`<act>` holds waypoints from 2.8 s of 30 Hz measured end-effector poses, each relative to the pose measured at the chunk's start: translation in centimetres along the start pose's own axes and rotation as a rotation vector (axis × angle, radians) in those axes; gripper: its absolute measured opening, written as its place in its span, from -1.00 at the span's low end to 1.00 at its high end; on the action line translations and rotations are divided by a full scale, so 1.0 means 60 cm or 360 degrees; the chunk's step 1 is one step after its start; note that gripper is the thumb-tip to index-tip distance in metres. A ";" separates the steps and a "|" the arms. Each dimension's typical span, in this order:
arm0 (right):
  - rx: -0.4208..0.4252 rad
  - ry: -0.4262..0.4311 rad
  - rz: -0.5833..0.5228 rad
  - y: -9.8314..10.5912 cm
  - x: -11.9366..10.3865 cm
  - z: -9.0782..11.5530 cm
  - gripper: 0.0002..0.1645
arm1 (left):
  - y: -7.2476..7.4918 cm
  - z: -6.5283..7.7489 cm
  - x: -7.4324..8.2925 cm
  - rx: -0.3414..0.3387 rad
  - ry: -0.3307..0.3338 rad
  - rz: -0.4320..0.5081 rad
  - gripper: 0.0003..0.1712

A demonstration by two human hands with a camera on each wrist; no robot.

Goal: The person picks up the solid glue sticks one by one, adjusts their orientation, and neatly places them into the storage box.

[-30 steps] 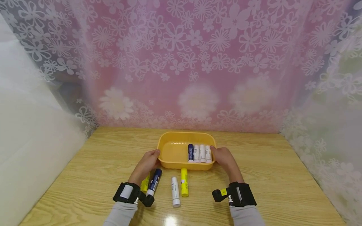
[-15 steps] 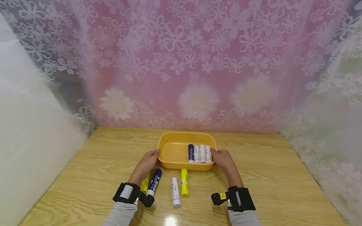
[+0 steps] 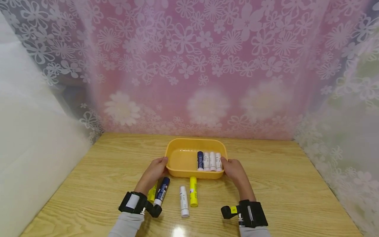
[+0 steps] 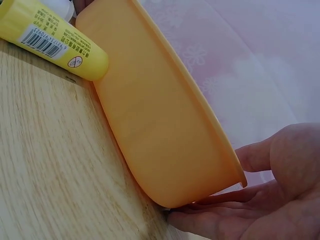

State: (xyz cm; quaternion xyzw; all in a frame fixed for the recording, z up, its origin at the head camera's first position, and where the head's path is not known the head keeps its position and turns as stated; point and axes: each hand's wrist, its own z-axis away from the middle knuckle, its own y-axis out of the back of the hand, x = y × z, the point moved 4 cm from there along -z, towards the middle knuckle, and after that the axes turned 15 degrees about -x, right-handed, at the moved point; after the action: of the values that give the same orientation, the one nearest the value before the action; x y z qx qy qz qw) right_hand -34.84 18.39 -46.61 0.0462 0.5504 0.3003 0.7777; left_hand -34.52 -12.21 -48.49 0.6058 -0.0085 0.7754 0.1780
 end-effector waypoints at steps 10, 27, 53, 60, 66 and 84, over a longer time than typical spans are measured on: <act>-0.0004 0.0009 -0.0033 -0.002 0.001 0.005 -0.09 | 0.001 0.003 -0.001 -0.0003 -0.0002 -0.0013 -0.40; -0.0017 0.0028 -0.0144 -0.009 0.003 0.000 -0.18 | 0.001 -0.003 -0.004 0.0004 -0.0029 -0.0032 -0.43; 0.0036 0.0030 -0.0143 -0.015 0.000 0.009 -0.26 | 0.001 -0.004 -0.002 0.0042 0.0018 -0.0034 -0.43; -0.0002 0.0074 -0.0165 -0.014 0.001 0.007 -0.31 | 0.001 -0.004 0.000 0.0053 0.0039 -0.0039 -0.42; -0.0049 0.0093 -0.0160 -0.011 0.004 0.005 -0.29 | 0.001 -0.005 0.000 0.0037 0.0069 -0.0032 -0.42; 0.0021 0.0072 -0.0139 -0.013 -0.002 0.004 -0.33 | 0.008 -0.003 0.004 -0.0012 -0.0005 -0.0139 -0.44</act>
State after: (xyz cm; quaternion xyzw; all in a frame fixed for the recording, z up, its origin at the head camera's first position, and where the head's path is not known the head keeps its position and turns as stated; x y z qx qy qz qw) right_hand -34.34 17.75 -46.73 0.0205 0.5714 0.2635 0.7770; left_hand -34.86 -12.58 -48.20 0.6062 0.0149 0.7659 0.2140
